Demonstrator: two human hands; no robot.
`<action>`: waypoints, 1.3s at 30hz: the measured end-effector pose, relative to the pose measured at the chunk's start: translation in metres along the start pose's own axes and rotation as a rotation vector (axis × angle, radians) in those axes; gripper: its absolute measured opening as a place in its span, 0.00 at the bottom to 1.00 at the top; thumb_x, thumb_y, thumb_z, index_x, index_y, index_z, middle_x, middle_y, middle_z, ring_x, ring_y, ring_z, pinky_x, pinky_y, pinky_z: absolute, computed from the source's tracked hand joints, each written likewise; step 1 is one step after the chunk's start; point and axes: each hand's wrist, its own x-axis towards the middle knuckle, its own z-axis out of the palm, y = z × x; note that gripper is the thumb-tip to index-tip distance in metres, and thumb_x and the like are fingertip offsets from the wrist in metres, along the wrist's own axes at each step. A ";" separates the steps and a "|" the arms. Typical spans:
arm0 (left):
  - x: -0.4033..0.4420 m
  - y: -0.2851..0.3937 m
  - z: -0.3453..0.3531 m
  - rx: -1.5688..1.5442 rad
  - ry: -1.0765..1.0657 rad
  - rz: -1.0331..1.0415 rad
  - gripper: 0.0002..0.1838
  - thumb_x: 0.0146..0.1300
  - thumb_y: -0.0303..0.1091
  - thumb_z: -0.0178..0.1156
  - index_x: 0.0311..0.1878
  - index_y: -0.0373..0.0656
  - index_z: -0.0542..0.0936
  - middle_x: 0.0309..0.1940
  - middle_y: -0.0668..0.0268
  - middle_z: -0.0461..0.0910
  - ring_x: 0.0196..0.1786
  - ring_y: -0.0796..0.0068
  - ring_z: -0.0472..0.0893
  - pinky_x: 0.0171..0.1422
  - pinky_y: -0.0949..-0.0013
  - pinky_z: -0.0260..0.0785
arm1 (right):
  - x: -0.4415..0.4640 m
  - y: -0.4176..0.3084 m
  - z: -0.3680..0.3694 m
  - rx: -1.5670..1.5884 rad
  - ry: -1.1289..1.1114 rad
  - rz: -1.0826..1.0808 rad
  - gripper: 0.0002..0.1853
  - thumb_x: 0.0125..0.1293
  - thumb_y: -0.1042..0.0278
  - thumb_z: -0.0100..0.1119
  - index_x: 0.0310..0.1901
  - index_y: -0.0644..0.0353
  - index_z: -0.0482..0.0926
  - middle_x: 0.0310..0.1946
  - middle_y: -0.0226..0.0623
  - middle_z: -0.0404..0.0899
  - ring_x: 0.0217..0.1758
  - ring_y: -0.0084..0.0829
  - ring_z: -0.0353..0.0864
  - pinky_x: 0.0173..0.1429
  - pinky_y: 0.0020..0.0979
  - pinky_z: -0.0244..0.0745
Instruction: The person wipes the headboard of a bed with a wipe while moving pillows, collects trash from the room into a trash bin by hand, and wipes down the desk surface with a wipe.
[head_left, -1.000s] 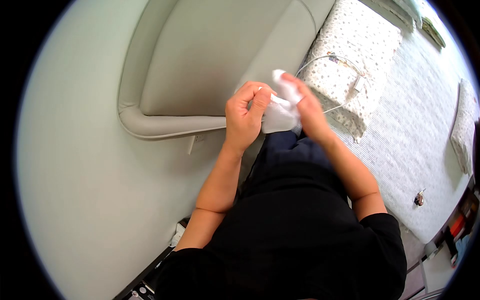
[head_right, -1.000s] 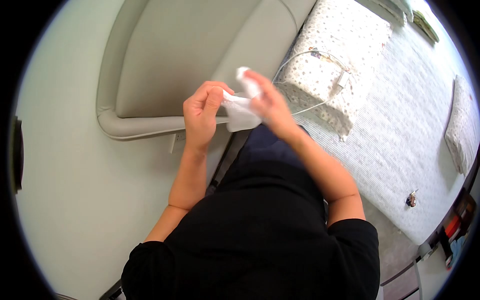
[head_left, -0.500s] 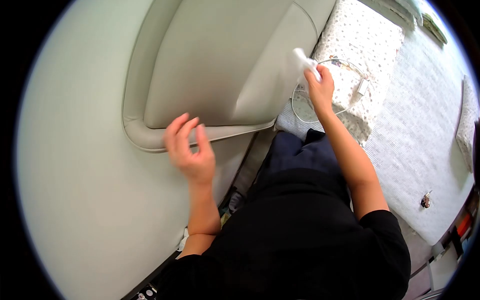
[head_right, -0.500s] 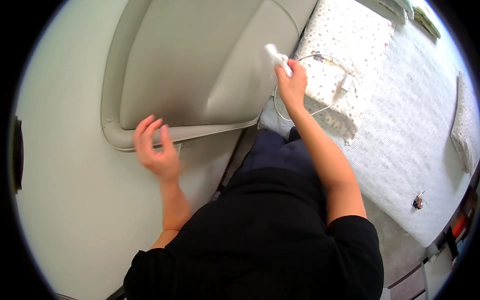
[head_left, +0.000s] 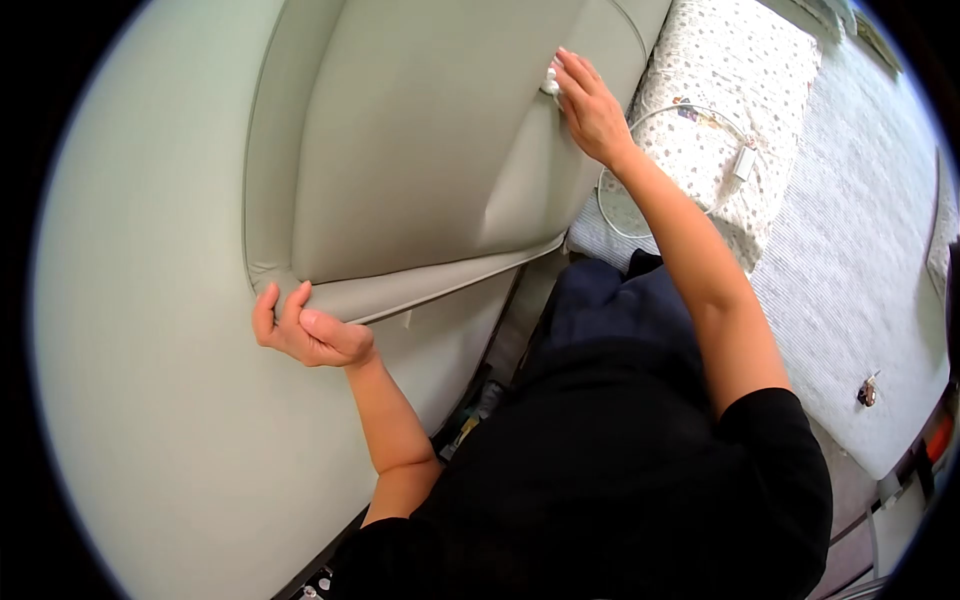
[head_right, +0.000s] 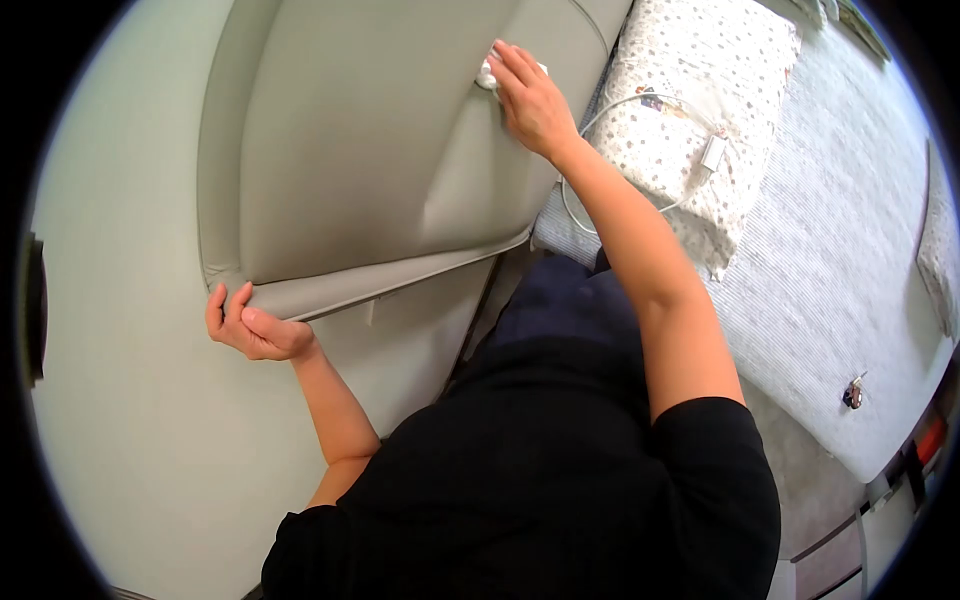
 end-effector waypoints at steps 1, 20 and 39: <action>0.000 0.000 0.000 -0.001 0.004 0.003 0.14 0.59 0.30 0.41 0.32 0.33 0.76 0.50 0.51 0.69 0.50 0.62 0.68 0.55 0.59 0.62 | 0.001 -0.002 0.006 -0.011 0.030 0.033 0.22 0.54 0.81 0.51 0.53 0.60 0.72 0.61 0.40 0.66 0.63 0.47 0.64 0.64 0.40 0.63; -0.003 0.003 0.004 -0.011 0.045 0.050 0.15 0.63 0.30 0.39 0.35 0.32 0.75 0.50 0.48 0.69 0.54 0.56 0.68 0.60 0.54 0.59 | -0.044 -0.009 0.017 0.095 0.162 0.271 0.23 0.55 0.83 0.52 0.53 0.50 0.75 0.39 0.40 0.70 0.40 0.38 0.72 0.41 0.31 0.71; -0.008 0.002 0.003 -0.025 0.039 0.041 0.21 0.65 0.36 0.40 0.38 0.27 0.76 0.49 0.52 0.69 0.52 0.60 0.70 0.55 0.56 0.64 | -0.173 -0.079 0.087 0.146 0.518 0.771 0.17 0.53 0.88 0.48 0.45 0.67 0.75 0.42 0.45 0.67 0.40 0.41 0.71 0.45 0.30 0.69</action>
